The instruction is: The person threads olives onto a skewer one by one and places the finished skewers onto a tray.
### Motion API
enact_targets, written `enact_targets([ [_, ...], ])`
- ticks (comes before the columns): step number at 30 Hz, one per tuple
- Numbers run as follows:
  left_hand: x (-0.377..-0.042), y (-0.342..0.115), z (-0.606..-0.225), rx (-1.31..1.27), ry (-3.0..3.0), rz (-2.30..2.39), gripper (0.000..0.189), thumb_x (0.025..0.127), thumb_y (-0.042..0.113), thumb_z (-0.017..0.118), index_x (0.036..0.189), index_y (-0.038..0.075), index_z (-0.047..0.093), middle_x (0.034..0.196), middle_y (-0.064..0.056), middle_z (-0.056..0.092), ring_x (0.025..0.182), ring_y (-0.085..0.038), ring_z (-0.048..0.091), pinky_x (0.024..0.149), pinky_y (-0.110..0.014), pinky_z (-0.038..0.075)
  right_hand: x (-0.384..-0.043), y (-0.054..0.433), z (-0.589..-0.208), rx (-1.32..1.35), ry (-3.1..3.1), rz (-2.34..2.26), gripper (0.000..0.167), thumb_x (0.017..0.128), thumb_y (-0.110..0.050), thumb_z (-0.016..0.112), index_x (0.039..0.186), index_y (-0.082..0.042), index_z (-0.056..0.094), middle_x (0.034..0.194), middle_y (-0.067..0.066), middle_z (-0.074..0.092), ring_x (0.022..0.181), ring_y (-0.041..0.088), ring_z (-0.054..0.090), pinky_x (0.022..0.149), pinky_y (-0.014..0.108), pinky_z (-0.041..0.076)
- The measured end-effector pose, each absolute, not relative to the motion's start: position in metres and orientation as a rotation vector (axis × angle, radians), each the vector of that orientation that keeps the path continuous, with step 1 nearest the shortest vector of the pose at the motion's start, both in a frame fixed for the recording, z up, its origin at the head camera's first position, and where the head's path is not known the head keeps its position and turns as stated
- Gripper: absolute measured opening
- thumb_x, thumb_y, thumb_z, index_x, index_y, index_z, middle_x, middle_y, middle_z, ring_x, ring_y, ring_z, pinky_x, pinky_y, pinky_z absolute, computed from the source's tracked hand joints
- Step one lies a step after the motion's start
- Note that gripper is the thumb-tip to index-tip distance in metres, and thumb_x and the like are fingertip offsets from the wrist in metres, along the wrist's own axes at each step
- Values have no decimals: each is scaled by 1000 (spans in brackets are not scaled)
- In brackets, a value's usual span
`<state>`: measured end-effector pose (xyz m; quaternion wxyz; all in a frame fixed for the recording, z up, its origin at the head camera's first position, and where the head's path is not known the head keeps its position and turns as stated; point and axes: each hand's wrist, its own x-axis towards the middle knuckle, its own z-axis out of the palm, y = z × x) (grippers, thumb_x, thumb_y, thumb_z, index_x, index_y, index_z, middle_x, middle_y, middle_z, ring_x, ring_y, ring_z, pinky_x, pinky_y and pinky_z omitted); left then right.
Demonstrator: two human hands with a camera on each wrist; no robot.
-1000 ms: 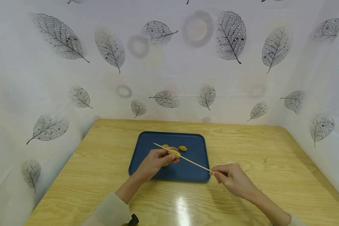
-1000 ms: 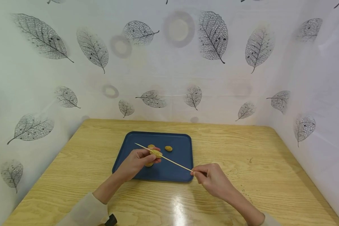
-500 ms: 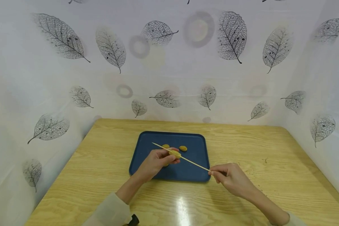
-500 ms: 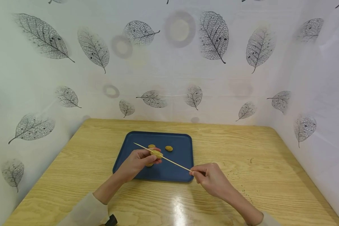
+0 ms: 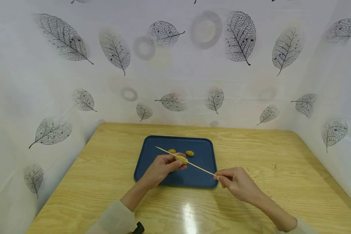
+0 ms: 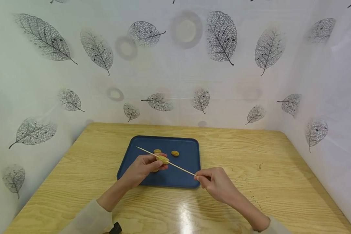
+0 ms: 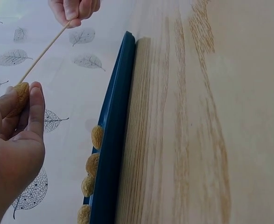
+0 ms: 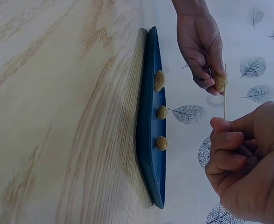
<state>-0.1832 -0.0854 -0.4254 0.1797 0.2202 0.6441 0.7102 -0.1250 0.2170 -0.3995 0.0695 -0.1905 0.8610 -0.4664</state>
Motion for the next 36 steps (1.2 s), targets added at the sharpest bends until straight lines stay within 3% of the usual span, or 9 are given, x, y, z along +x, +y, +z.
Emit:
enact_targets([
  [5, -182, -85, -424, 618, 1811, 2013, 37, 107, 13, 60, 137, -9, 60, 142, -28, 55, 107, -14, 71, 102, -36, 55, -125, 216, -398, -580, 2599, -1400, 16, 103, -9, 64, 100, -1, 78, 67, 2, 58, 47, 2, 29, 42, 20, 28],
  [16, -180, -85, -423, 620, 1833, 2005, 36, 107, 13, 60, 136, -8, 62, 144, -21, 56, 107, -14, 71, 102, -37, 55, -125, 212, -399, -594, 2611, -1415, 15, 101, -4, 65, 104, 2, 79, 67, 3, 62, 48, 1, 30, 41, 18, 26],
  [30, -180, -82, -427, 645, 1824, 2013, 31, 106, 12, 60, 126, -12, 67, 148, -28, 51, 108, -14, 71, 105, -46, 53, -126, 209, -398, -618, 2595, -1436, 15, 101, -3, 64, 104, 3, 78, 68, 0, 61, 49, 1, 32, 42, 18, 26],
  [36, -177, -82, -427, 631, 1799, 2018, 33, 106, 13, 61, 129, -11, 65, 150, -28, 48, 109, -14, 70, 105, -43, 53, -126, 208, -398, -608, 2583, -1449, 16, 101, -3, 64, 105, 4, 78, 68, 0, 61, 49, 2, 32, 41, 18, 26],
])
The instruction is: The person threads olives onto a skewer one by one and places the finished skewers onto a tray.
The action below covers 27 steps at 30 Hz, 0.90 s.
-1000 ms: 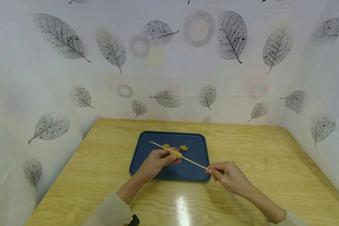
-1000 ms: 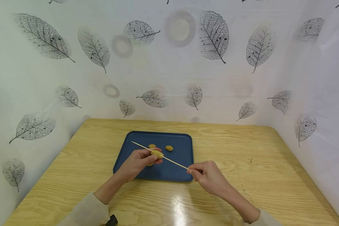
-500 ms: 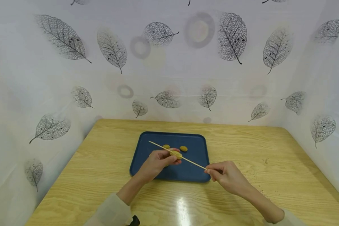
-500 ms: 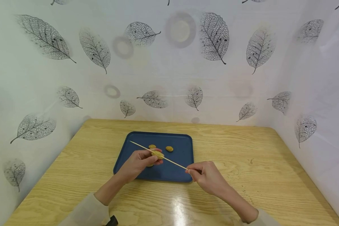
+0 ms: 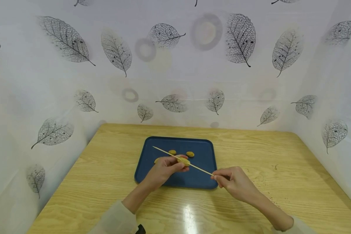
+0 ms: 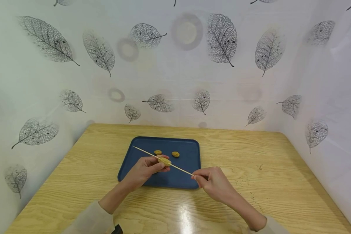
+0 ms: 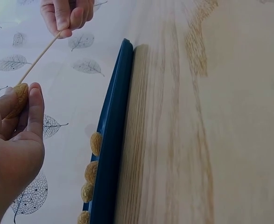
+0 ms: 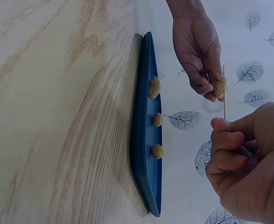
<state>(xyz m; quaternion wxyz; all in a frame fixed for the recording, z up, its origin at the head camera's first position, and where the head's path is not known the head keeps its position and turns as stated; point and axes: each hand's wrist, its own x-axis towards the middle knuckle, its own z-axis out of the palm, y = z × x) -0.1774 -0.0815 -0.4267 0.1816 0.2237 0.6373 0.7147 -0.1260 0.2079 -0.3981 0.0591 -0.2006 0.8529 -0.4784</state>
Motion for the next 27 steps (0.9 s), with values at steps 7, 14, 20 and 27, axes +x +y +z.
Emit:
enact_targets([
  [7, -177, -80, -427, 635, 1783, 2029, 34, 106, 12, 60, 130, -12, 64, 150, -25, 49, 108, -14, 70, 106, -48, 51, -126, 207, -399, -606, 2583, -1453, 15, 101, -2, 65, 104, 5, 78, 68, 0, 61, 49, 2, 33, 41, 17, 26],
  [14, -177, -79, -428, 652, 1781, 2031, 34, 106, 13, 61, 130, -11, 64, 148, -22, 53, 108, -15, 71, 104, -44, 54, -126, 206, -399, -603, 2574, -1459, 16, 101, -1, 63, 106, 6, 78, 70, 6, 64, 50, 2, 34, 42, 17, 27],
  [20, -177, -79, -428, 663, 1781, 2029, 34, 107, 13, 60, 130, -12, 65, 147, -20, 54, 107, -14, 71, 104, -46, 54, -127, 206, -398, -621, 2568, -1474, 17, 102, -2, 63, 106, 5, 78, 70, 5, 64, 49, 2, 34, 41, 17, 26],
  [27, -177, -79, -430, 673, 1773, 2025, 33, 107, 11, 59, 129, -13, 64, 148, -21, 53, 108, -14, 71, 105, -49, 52, -127, 204, -400, -638, 2570, -1479, 16, 101, -2, 65, 105, 4, 78, 70, 7, 64, 50, 1, 35, 41, 17, 28],
])
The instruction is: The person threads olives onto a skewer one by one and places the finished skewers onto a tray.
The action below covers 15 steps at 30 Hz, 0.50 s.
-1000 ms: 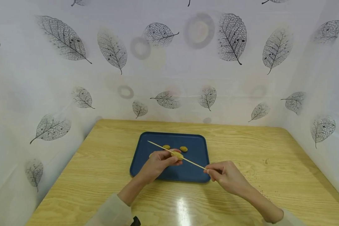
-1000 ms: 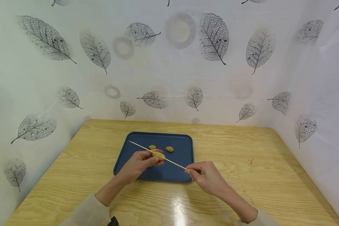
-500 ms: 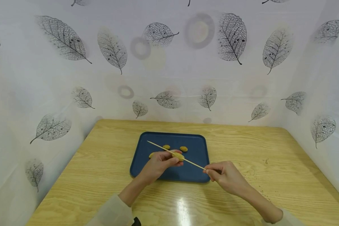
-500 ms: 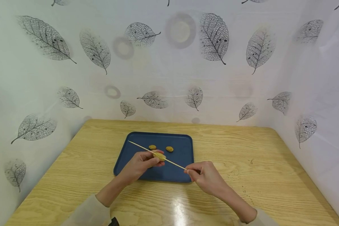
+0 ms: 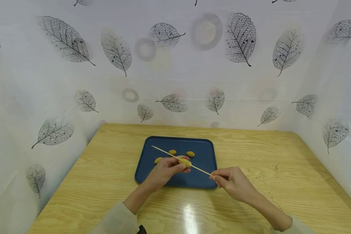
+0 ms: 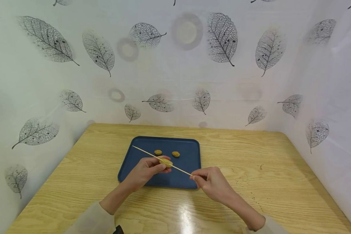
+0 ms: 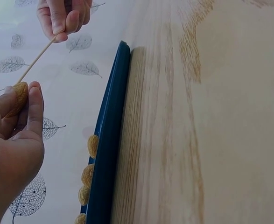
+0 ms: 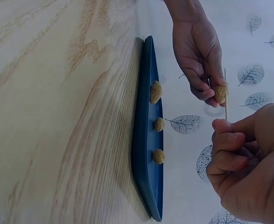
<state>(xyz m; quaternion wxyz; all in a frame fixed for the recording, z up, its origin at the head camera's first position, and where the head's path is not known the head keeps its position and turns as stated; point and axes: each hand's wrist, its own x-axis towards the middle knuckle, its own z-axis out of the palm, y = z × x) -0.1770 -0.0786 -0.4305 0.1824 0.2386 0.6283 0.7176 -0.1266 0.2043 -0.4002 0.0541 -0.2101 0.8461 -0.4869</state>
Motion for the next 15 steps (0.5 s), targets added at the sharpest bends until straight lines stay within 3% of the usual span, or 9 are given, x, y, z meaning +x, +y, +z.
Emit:
enact_targets([
  [15, -177, -74, -433, 693, 1768, 2018, 36, 107, 11, 59, 132, -15, 61, 144, -28, 54, 107, -15, 71, 104, -45, 54, -128, 202, -402, -658, 2565, -1477, 16, 101, -2, 64, 104, 4, 78, 69, 8, 64, 49, 2, 36, 41, 19, 30],
])
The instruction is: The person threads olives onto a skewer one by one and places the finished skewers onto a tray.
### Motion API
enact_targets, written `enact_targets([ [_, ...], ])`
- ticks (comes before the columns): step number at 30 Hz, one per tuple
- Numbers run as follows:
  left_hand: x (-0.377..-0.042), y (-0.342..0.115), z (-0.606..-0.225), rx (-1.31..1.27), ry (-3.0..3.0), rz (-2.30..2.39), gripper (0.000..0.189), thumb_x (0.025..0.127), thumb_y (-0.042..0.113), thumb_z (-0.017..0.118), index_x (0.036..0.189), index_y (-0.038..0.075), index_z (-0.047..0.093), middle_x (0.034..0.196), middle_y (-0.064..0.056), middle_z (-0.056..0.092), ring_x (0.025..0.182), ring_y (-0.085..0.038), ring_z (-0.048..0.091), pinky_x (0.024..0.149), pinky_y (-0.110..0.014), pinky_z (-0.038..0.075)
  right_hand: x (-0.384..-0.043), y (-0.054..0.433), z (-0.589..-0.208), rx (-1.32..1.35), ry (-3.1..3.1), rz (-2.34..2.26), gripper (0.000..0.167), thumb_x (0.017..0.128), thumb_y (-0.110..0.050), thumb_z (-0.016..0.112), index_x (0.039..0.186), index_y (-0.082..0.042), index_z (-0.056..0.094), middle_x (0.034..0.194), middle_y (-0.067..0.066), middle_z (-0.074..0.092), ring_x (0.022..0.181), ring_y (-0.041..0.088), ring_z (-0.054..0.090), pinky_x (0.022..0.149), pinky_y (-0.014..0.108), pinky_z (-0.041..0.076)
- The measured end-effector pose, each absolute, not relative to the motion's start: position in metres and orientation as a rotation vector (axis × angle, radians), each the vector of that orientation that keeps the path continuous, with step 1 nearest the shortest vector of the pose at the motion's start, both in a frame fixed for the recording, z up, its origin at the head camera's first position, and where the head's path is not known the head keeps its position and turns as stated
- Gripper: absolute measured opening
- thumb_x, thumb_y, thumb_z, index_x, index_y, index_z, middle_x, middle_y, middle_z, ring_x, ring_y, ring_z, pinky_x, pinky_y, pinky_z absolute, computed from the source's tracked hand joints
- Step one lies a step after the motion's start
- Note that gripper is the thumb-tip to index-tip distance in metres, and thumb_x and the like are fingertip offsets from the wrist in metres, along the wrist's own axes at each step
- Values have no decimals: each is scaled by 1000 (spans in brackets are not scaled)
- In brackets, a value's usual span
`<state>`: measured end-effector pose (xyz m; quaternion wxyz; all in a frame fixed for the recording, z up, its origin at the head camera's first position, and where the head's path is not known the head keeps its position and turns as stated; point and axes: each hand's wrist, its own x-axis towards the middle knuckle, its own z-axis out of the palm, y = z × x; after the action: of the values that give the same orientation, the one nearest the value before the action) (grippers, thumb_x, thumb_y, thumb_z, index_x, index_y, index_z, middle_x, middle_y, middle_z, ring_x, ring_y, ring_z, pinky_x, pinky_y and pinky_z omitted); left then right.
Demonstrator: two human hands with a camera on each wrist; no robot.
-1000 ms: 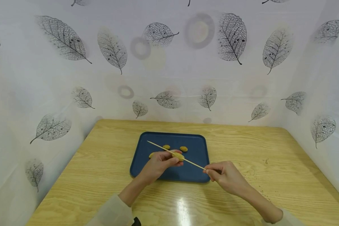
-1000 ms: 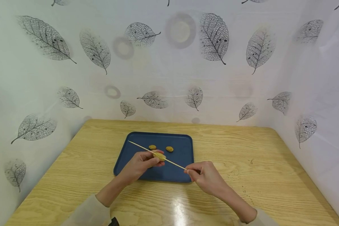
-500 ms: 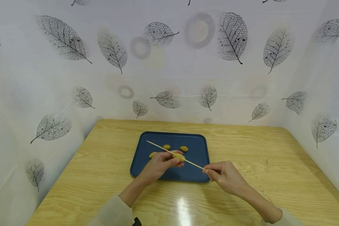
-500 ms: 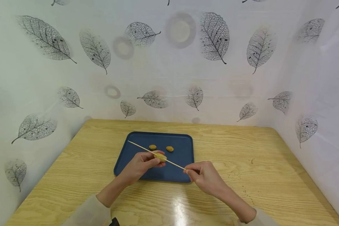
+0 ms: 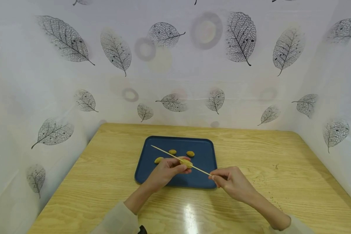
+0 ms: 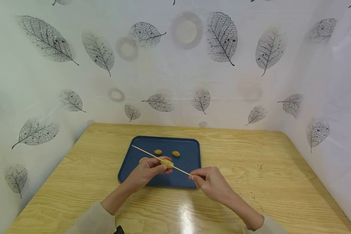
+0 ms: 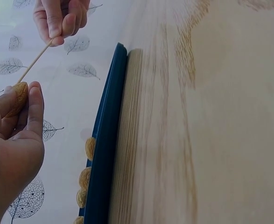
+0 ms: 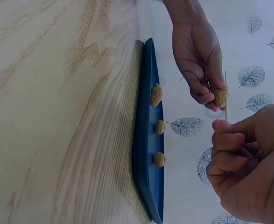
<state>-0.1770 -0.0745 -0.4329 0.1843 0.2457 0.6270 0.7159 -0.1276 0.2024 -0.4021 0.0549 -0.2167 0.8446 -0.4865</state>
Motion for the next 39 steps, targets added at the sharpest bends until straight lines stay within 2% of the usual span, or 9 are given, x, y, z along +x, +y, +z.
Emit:
enact_targets([
  [10, -177, -72, -433, 704, 1766, 2017, 40, 107, 11, 58, 137, -16, 56, 137, -30, 58, 106, -15, 71, 101, -41, 56, -127, 199, -400, -642, 2554, -1464, 17, 102, -2, 62, 103, 4, 78, 69, 11, 64, 47, 2, 31, 41, 18, 27],
  [19, -177, -70, -435, 714, 1750, 2012, 39, 107, 10, 58, 136, -17, 57, 141, -35, 53, 107, -16, 71, 101, -42, 56, -128, 200, -400, -646, 2554, -1453, 17, 103, -3, 62, 101, 3, 78, 70, 12, 65, 48, 3, 34, 41, 20, 30],
  [39, -175, -66, -434, 699, 1766, 2007, 40, 108, 11, 58, 135, -18, 56, 141, -33, 54, 107, -14, 71, 100, -36, 57, -130, 199, -400, -634, 2548, -1455, 18, 103, -3, 61, 101, 3, 78, 70, 9, 65, 49, 4, 36, 43, 21, 33],
])
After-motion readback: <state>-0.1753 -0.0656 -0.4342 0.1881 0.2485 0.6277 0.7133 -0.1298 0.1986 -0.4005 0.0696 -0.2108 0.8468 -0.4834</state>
